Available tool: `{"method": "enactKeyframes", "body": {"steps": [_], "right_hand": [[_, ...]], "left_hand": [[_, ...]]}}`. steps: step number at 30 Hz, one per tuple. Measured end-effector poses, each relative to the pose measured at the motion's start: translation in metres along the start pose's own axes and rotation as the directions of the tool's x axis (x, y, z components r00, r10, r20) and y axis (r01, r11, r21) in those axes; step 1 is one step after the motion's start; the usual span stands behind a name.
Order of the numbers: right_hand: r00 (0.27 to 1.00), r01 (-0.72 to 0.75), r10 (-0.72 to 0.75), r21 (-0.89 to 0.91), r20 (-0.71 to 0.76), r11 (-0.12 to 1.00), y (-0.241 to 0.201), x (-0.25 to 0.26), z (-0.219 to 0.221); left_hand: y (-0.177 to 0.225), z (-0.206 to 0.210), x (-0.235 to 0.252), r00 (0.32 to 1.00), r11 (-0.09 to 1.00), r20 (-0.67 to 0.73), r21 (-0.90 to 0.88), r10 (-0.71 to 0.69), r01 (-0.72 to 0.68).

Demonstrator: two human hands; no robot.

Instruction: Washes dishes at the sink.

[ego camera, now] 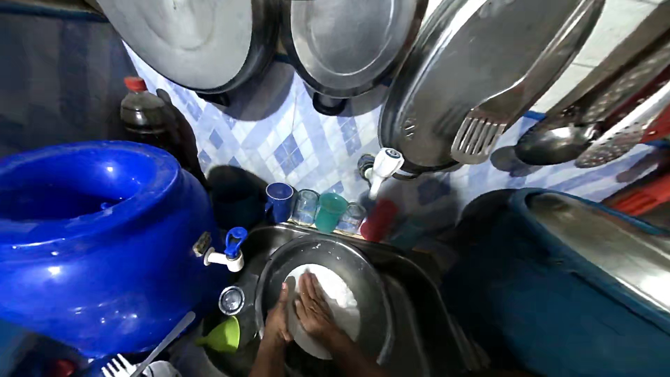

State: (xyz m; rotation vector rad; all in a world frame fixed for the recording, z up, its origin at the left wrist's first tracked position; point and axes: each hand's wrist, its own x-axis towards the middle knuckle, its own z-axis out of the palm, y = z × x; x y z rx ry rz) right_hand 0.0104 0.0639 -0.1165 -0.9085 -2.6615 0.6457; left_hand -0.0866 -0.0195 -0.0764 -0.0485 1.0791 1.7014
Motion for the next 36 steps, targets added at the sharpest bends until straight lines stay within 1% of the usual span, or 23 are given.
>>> {"method": "enactKeyframes", "body": {"steps": [1, 2, 3, 4, 5, 6, 7, 9, 11, 13, 15, 16, 17, 19, 21, 23, 25, 27, 29, 30, 32, 34, 36], "right_hand": [[0.997, 0.066, -0.067, 0.025, 0.047, 0.998, 0.0, 0.005, -0.003], [0.994, 0.047, -0.049, 0.022, 0.099, 0.999, 0.003, 0.008, -0.011], [0.988, -0.07, 0.07, -0.004, 0.137, 0.998, 0.005, 0.009, -0.023], [0.961, -0.248, 0.253, -0.057, 0.11, 0.967, 0.005, 0.013, -0.033], [0.926, -0.377, 0.377, -0.105, -0.023, 0.92, 0.009, 0.02, -0.035], [0.892, -0.444, 0.421, -0.152, -0.163, 0.883, 0.013, 0.028, -0.031], [0.884, -0.452, 0.413, -0.179, -0.217, 0.874, 0.013, 0.032, -0.025], [0.952, -0.301, 0.288, -0.151, -0.103, 0.942, 0.001, 0.028, -0.01], [0.995, -0.058, 0.056, 0.016, 0.078, 0.998, -0.02, 0.015, -0.001], [0.945, 0.123, -0.164, 0.156, 0.284, 0.98, -0.034, -0.006, -0.018], [0.843, 0.239, -0.263, 0.11, 0.469, 0.965, -0.019, -0.034, -0.054], [0.821, 0.289, -0.265, 0.033, 0.506, 0.957, -0.002, -0.045, -0.069], [0.833, 0.289, -0.229, -0.044, 0.503, 0.956, 0.017, -0.05, -0.082], [0.925, 0.166, -0.091, -0.177, 0.368, 0.97, 0.048, -0.044, -0.097], [0.972, -0.007, 0.076, -0.291, 0.224, 0.957, 0.053, -0.022, -0.088], [0.98, -0.131, 0.162, -0.233, 0.119, 0.964, 0.039, -0.001, -0.055], [0.984, -0.116, 0.134, -0.146, 0.12, 0.982, 0.008, 0.013, -0.022], [0.966, -0.067, 0.075, -0.039, 0.246, 0.997, -0.02, 0.015, -0.009], [0.893, -0.083, 0.061, 0.029, 0.446, 0.996, -0.04, 0.01, -0.03], [0.841, -0.083, 0.047, 0.044, 0.539, 0.996, -0.048, 0.002, -0.047], [0.745, -0.009, 0.019, -0.019, 0.666, 1.0, -0.051, -0.023, -0.086], [0.688, 0.075, 0.087, -0.19, 0.72, 0.979, -0.046, -0.047, -0.127], [0.712, 0.001, 0.198, -0.284, 0.673, 0.959, -0.049, -0.072, -0.173]], "left_hand": [[0.0, -0.001, 0.0, 1.0, 1.0, 0.008, -0.002, -0.005, 0.005], [0.0, -0.001, -0.001, 1.0, 1.0, -0.006, 0.002, -0.019, 0.019], [0.0, -0.001, -0.002, 0.999, 0.999, -0.032, 0.017, -0.035, 0.035], [0.001, 0.001, -0.002, 0.996, 0.998, -0.074, 0.047, -0.045, 0.048], [0.002, 0.002, -0.003, 0.992, 0.994, -0.114, 0.092, -0.049, 0.059], [0.002, 0.003, -0.003, 0.989, 0.989, -0.14, 0.132, -0.052, 0.071], [0.003, 0.003, -0.003, 0.988, 0.985, -0.145, 0.157, -0.049, 0.072], [0.001, 0.0, -0.003, 0.992, 0.988, -0.116, 0.142, -0.049, 0.065], [-0.002, -0.002, -0.001, 0.999, 0.997, -0.02, 0.071, -0.035, 0.036], [-0.001, -0.001, 0.001, 1.0, 1.0, 0.008, -0.023, -0.017, 0.018], [0.001, 0.004, -0.002, 0.997, 0.995, -0.074, -0.095, -0.037, 0.03], [0.002, 0.002, -0.004, 0.996, 0.994, -0.074, -0.103, -0.04, 0.033], [0.002, 0.002, -0.004, 0.996, 0.996, -0.084, -0.08, -0.034, 0.027], [0.0, 0.003, -0.003, 0.989, 1.0, -0.144, 0.015, -0.018, 0.02], [-0.002, 0.004, -0.004, 0.986, 0.996, -0.166, 0.079, -0.024, 0.037], [-0.005, 0.0, -0.002, 0.988, 0.995, -0.151, 0.096, -0.016, 0.03], [-0.006, 0.0, 0.001, 0.993, 0.998, -0.117, 0.069, 0.016, -0.008], [-0.007, -0.001, 0.001, 0.997, 0.999, -0.073, 0.027, 0.04, -0.038], [-0.009, -0.003, 0.006, 0.999, 0.999, 0.011, 0.0, 0.05, -0.05], [-0.01, -0.004, 0.01, 0.999, 0.999, -0.004, 0.005, 0.046, -0.046], [-0.007, -0.003, 0.01, 0.992, 0.998, -0.114, 0.038, 0.047, -0.043], [0.005, 0.005, -0.002, 0.977, 0.991, -0.187, 0.102, 0.102, -0.084], [0.013, 0.01, -0.013, 0.96, 0.966, -0.198, 0.206, 0.2, -0.158]]}}
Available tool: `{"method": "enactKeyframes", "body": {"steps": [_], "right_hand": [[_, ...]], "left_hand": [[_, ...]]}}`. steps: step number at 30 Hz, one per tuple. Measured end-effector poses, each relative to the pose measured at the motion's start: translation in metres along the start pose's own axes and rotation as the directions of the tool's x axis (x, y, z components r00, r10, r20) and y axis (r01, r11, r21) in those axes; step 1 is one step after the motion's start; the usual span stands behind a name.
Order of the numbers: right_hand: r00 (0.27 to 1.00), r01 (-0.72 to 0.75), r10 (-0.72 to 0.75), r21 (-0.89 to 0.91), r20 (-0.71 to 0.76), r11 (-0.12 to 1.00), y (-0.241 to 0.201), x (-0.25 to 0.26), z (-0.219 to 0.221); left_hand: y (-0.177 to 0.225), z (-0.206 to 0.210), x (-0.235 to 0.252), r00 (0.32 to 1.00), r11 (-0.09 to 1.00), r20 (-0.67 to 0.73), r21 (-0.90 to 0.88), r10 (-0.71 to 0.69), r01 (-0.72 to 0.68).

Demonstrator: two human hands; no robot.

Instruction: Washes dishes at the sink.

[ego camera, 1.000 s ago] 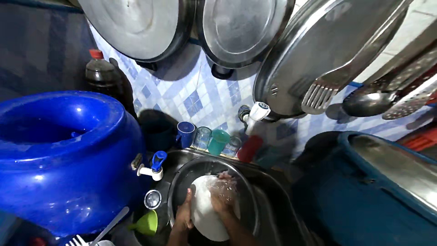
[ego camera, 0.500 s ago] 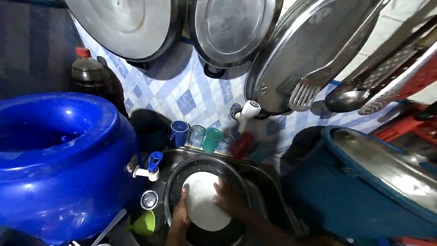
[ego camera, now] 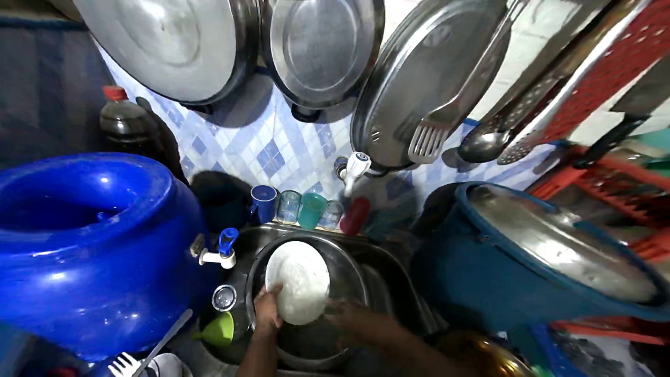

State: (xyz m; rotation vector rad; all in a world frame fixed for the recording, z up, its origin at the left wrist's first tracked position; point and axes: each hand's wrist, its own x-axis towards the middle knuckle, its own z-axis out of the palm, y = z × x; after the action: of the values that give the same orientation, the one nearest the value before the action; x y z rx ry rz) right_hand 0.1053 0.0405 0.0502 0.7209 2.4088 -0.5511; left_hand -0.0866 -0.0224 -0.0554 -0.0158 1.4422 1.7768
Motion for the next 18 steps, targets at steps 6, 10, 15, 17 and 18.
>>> {"method": "enactKeyframes", "body": {"steps": [6, 10, 15, 17, 18], "right_hand": [[0.906, -0.122, 0.209, 0.248, -0.367, 0.961, 0.056, -0.142, 0.012], [0.822, -0.147, 0.291, 0.311, -0.49, 0.939, 0.092, -0.204, 0.061], [0.764, -0.206, 0.402, 0.399, -0.504, 0.893, 0.101, -0.258, 0.088], [0.769, -0.251, 0.447, 0.428, -0.457, 0.868, 0.105, -0.268, 0.096], [0.767, -0.258, 0.463, 0.447, -0.445, 0.857, 0.108, -0.27, 0.1]], "left_hand": [[0.037, 0.011, -0.056, 0.851, 0.798, 0.283, 0.309, 0.442, -0.517], [0.057, 0.024, -0.107, 0.65, 0.484, 0.455, 0.436, 0.609, -0.759], [0.065, 0.03, -0.171, 0.762, 0.586, 0.158, 0.548, 0.628, -0.597], [0.06, 0.016, -0.185, 0.869, 0.742, 0.006, 0.518, 0.494, -0.426], [0.056, 0.003, -0.187, 0.907, 0.808, -0.034, 0.47, 0.419, -0.356]]}}
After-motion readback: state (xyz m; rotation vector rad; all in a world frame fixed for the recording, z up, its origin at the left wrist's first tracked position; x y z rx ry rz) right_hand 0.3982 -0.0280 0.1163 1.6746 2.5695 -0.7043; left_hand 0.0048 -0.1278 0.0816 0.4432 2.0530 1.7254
